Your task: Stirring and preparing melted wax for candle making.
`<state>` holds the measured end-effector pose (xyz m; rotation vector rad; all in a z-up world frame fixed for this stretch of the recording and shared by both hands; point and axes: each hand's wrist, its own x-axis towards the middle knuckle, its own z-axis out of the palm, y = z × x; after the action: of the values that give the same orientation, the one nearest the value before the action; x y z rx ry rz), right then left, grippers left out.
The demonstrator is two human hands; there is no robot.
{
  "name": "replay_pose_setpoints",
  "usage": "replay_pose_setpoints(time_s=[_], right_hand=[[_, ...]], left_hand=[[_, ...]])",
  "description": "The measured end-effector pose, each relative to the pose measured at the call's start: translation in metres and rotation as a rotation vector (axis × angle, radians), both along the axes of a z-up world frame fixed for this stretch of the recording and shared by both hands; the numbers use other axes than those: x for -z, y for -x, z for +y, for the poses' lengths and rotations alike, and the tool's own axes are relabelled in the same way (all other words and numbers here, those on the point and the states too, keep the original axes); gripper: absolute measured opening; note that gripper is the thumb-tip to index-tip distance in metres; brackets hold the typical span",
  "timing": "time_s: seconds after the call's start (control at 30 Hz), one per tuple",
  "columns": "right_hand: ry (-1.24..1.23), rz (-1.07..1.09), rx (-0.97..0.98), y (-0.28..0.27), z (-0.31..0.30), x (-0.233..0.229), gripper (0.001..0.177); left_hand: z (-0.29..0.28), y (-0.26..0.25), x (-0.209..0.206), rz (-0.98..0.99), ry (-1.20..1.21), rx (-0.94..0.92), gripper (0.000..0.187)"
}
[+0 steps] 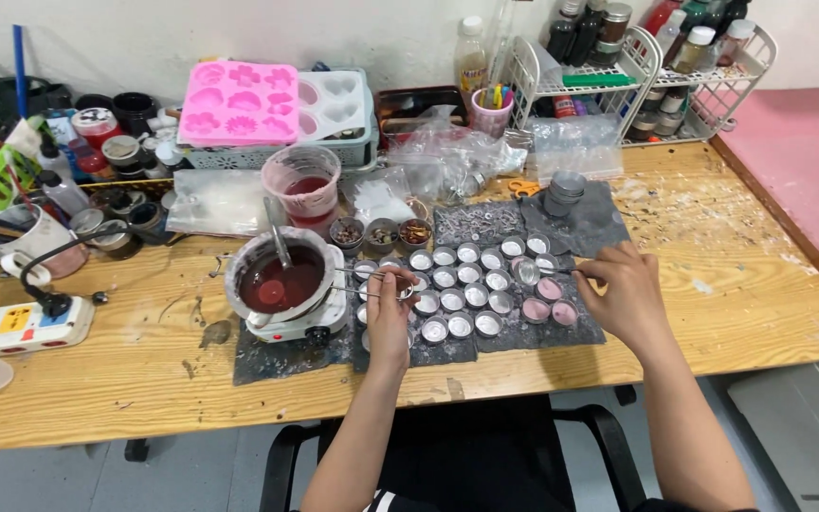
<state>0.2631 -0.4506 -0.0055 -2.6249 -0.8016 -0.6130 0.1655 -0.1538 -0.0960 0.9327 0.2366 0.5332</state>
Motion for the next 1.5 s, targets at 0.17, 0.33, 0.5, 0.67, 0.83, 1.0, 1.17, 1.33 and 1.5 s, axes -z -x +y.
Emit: replay_pose_setpoints(time_s=[0.17,0.33,0.5,0.67,0.83,1.0,1.17,1.33,1.5], right_hand=[[0.213,0.052,-0.014,-0.013,0.007,0.014,0.010],[0.384,0.125,0.003,-0.013,0.018,0.005,0.012],[0.420,0.091,0.013,-0.010,0.020,-0.006,0.016],[0.361,0.100,0.101,0.000,0.022,-0.017,0.019],[0.022,0.121,0.049,-0.013,0.033,0.031,0.021],[-0.299,0.232,0.023,0.010,0.086,0.043,0.026],[-0.319,0.117,-0.034,0.022,0.124,0.058,0.019],[-0.187,0.080,-0.058,0.031,0.143,0.066,0.011],[-0.007,0.037,-0.041,0.031,0.145,0.069,0.015]], left_hand=[[-0.003,-0.003,0.000,0.011,-0.014,-0.009,0.017],[-0.004,0.001,-0.005,0.041,-0.039,0.004,0.017],[-0.005,0.006,-0.010,0.051,-0.068,-0.001,0.016],[-0.003,0.007,-0.002,0.024,-0.032,0.017,0.017],[0.000,0.030,-0.007,0.037,-0.108,0.044,0.020],[0.015,0.072,-0.019,0.188,-0.241,0.148,0.020],[0.041,0.118,-0.028,0.156,-0.236,0.157,0.022],[0.073,0.149,-0.024,0.227,-0.332,0.158,0.027],[0.110,0.167,-0.003,0.352,-0.392,0.065,0.032]])
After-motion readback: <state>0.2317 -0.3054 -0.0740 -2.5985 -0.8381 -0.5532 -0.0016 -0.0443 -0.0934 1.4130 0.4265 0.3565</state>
